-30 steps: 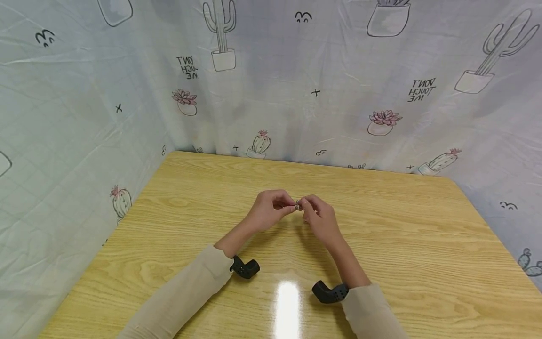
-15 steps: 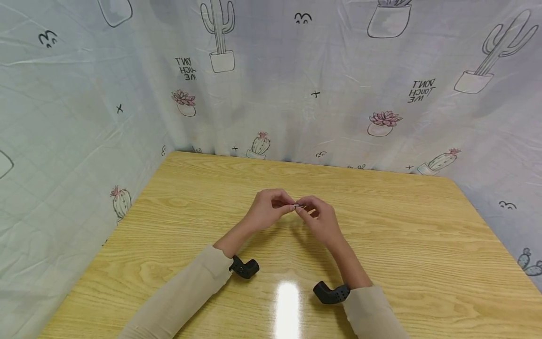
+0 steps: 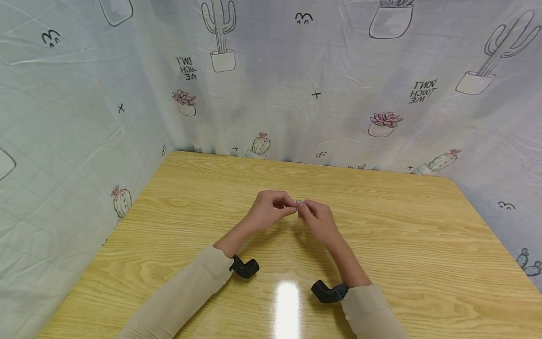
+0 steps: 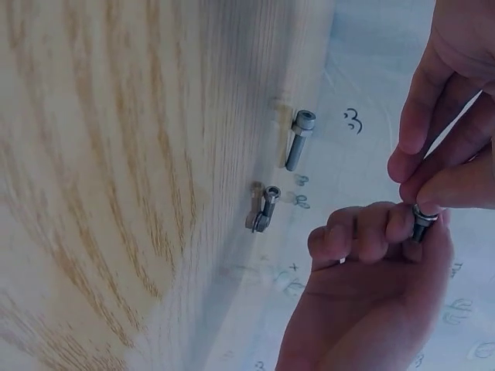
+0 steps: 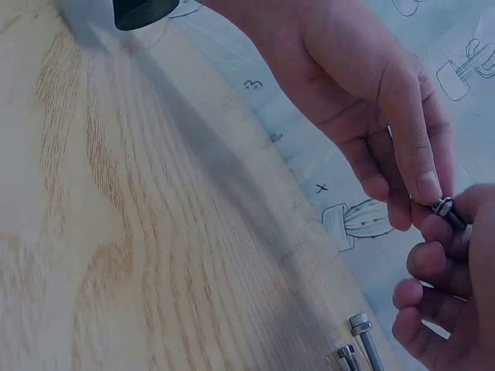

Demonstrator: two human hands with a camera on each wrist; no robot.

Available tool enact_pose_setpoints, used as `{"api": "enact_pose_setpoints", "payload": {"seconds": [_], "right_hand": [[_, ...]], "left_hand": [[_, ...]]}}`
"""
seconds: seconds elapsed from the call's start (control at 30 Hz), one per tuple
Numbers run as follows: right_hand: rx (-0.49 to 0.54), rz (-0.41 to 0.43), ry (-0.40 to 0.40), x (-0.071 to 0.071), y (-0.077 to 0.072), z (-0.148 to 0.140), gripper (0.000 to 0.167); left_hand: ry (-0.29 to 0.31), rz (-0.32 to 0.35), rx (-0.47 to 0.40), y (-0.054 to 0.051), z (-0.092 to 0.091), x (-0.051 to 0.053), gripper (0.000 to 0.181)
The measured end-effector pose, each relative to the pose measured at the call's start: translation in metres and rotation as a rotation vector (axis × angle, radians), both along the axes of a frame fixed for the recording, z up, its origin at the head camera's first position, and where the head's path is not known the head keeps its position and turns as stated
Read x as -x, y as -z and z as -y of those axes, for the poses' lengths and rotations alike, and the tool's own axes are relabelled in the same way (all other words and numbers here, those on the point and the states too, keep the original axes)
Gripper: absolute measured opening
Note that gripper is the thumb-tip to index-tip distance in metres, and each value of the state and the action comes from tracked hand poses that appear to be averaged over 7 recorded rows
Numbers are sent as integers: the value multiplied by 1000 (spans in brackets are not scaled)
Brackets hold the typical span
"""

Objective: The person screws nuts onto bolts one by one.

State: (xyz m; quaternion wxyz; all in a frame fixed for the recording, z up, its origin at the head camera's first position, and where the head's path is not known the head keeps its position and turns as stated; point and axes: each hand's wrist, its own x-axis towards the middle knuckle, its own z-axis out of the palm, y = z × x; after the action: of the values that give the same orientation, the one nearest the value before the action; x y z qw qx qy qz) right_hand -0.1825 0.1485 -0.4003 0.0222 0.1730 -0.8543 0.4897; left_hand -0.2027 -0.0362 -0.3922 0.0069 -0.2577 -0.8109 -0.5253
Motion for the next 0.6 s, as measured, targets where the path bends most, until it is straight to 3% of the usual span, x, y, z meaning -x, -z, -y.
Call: {"api": "enact_pose_setpoints", "payload": {"seconds": [0.2, 0.4, 0.6], "right_hand": [[8, 29, 71, 2, 7, -1, 51], [7, -66, 64, -2, 7, -5, 21], [-21, -142, 50, -12, -5, 1, 20]], "left_hand": [[0, -9, 0, 2, 0, -1, 4], [-30, 29, -21, 2, 1, -2, 5], [-36, 48, -18, 4, 1, -2, 6]]}}
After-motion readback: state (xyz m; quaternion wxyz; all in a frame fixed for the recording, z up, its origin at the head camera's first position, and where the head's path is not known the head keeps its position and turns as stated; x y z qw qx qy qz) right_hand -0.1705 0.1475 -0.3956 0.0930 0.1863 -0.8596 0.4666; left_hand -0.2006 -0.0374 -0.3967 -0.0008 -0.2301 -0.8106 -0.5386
